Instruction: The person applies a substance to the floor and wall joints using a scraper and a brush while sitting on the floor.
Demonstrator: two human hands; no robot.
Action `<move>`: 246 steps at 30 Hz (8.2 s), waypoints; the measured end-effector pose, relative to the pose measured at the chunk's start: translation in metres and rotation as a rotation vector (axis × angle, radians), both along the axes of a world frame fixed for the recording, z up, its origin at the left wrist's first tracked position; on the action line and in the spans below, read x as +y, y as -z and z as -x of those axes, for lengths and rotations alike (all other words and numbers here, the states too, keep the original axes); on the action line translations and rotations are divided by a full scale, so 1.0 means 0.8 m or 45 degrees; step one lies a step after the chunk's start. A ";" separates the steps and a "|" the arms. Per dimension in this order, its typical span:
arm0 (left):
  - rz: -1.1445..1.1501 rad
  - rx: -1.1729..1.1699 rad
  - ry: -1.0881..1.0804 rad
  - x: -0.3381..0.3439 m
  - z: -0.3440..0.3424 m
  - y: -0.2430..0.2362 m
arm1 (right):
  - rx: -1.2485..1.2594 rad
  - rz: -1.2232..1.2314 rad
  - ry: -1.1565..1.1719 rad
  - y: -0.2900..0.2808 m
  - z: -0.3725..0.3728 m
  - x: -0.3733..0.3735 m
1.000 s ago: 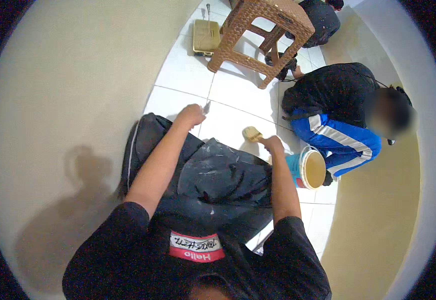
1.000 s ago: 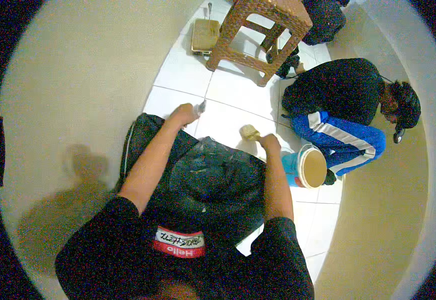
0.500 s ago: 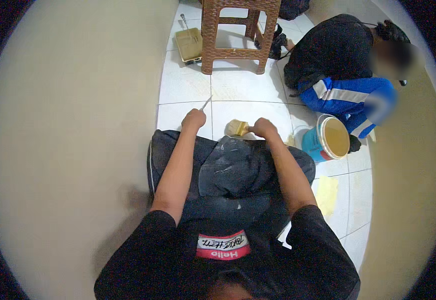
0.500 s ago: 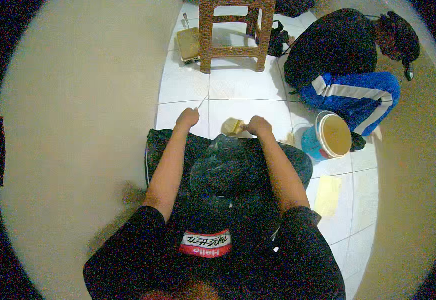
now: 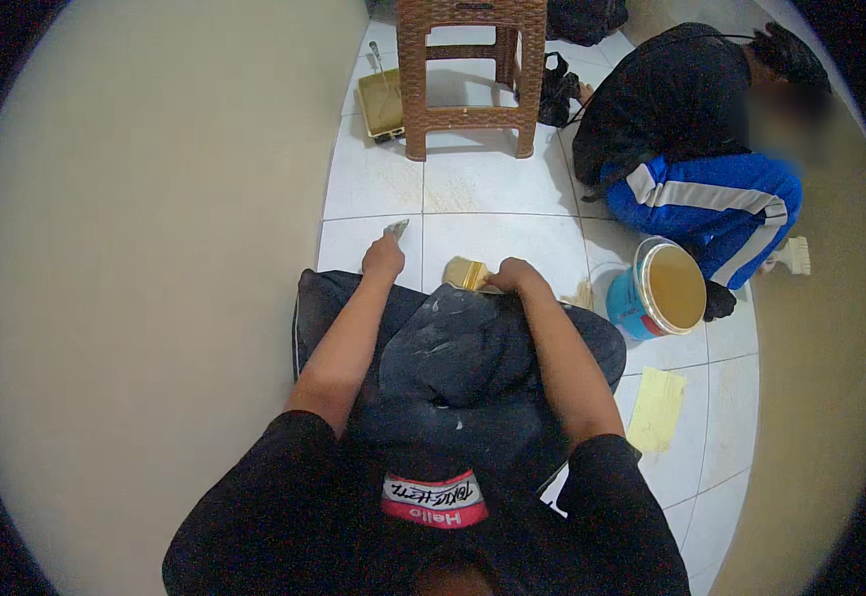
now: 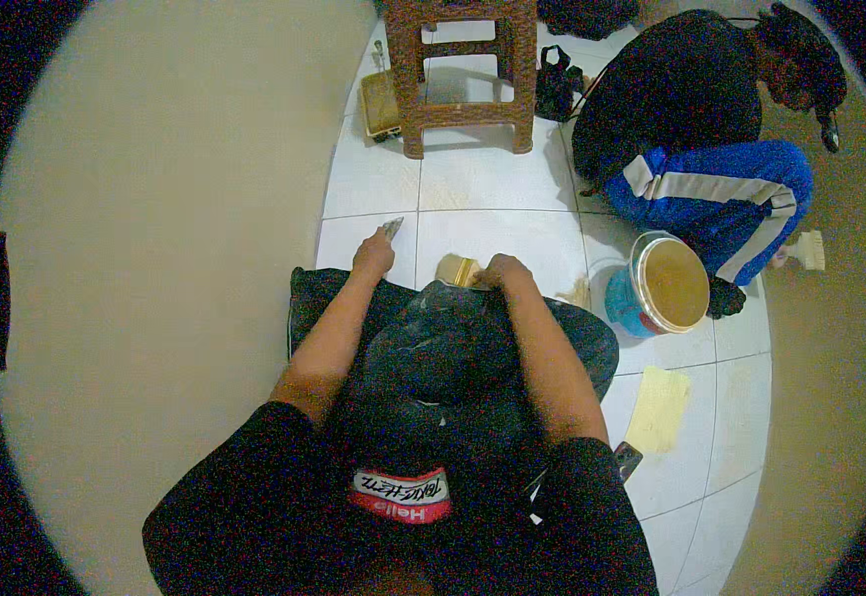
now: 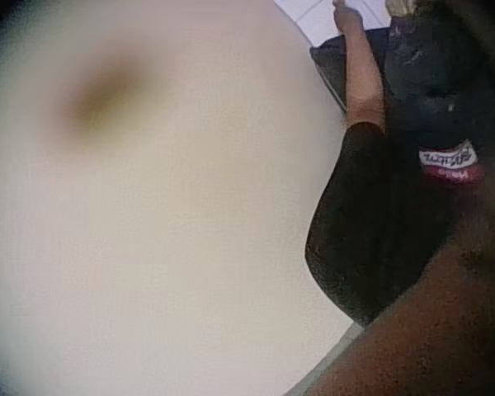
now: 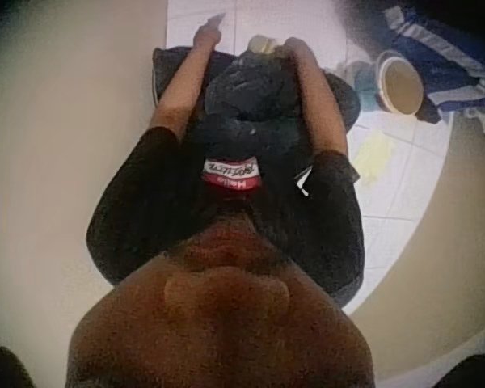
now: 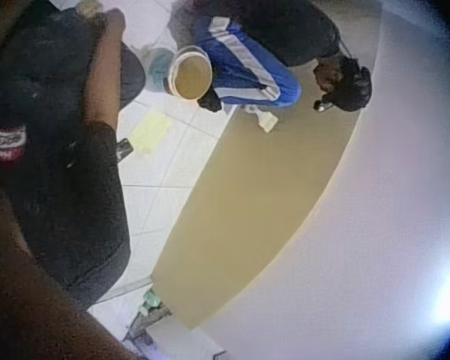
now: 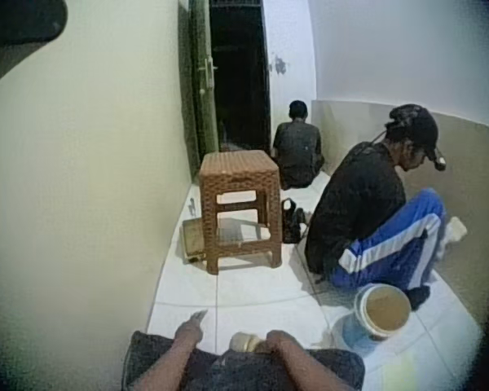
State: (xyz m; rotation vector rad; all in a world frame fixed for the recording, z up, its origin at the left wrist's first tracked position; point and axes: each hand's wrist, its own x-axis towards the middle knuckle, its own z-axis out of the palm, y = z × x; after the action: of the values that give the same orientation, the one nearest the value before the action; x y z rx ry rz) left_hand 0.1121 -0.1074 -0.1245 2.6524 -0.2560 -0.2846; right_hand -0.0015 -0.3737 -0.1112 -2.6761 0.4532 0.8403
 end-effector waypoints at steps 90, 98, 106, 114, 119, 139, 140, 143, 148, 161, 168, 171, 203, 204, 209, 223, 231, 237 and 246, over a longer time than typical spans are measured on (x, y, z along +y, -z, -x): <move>-0.333 -0.026 0.370 0.015 -0.078 -0.011 | -0.003 -0.387 -0.059 -0.088 -0.002 0.067; -0.429 0.116 0.293 0.006 -0.074 -0.023 | -0.002 -0.389 -0.122 -0.090 -0.002 0.076; -0.463 0.054 0.333 -0.009 -0.081 -0.024 | -0.042 -0.397 -0.091 -0.076 0.002 0.068; -0.319 -0.002 0.227 0.002 -0.105 0.029 | -0.019 -0.389 -0.122 -0.077 -0.004 0.072; -0.408 0.033 0.318 -0.022 -0.086 -0.007 | -0.035 -0.407 -0.034 -0.071 0.005 0.054; -0.412 0.088 0.304 0.007 -0.100 -0.016 | -0.029 -0.458 -0.062 -0.080 -0.001 0.068; -0.409 0.090 0.316 0.001 -0.099 -0.023 | -0.053 -0.453 -0.039 -0.077 0.001 0.063; -0.482 0.139 0.385 0.002 -0.109 -0.034 | -0.052 -0.437 -0.034 -0.079 -0.001 0.064; -0.403 -0.023 0.354 0.034 -0.104 -0.003 | -0.020 -0.461 -0.068 -0.092 -0.005 0.076; -0.436 0.073 0.486 0.043 -0.120 -0.019 | -0.038 -0.475 -0.053 -0.095 -0.008 0.065; -0.565 0.158 0.572 0.035 -0.116 -0.062 | -0.051 -0.437 -0.065 -0.099 -0.003 0.061; -0.592 0.133 0.651 0.045 -0.116 -0.074 | -0.085 -0.516 -0.002 -0.087 -0.003 0.061; -0.488 0.103 0.459 0.029 -0.102 -0.054 | -0.070 -0.519 -0.035 -0.088 0.000 0.064; -0.502 0.087 0.488 0.029 -0.111 -0.037 | -0.041 -0.513 -0.020 -0.092 0.000 0.067; -0.403 0.128 0.301 0.013 -0.117 -0.038 | -0.015 -0.523 0.001 -0.095 -0.003 0.073; -0.460 0.064 0.384 0.008 -0.099 0.002 | -0.109 -0.474 0.001 -0.083 -0.003 0.068; -0.540 0.168 0.283 -0.003 -0.103 -0.041 | -0.093 -0.466 -0.061 -0.082 -0.009 0.084; -0.417 0.105 0.326 -0.022 -0.086 -0.032 | -0.104 -0.448 -0.021 -0.085 -0.003 0.064; -0.498 -0.016 0.420 0.022 -0.123 0.021 | -0.100 -0.437 -0.111 -0.118 -0.004 0.095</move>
State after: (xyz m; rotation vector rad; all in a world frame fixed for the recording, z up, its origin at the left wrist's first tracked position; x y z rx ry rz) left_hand 0.2105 -0.0898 -0.1414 2.9881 -0.7101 -0.4645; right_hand 0.0021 -0.2973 -0.0169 -2.4128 0.1571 0.7555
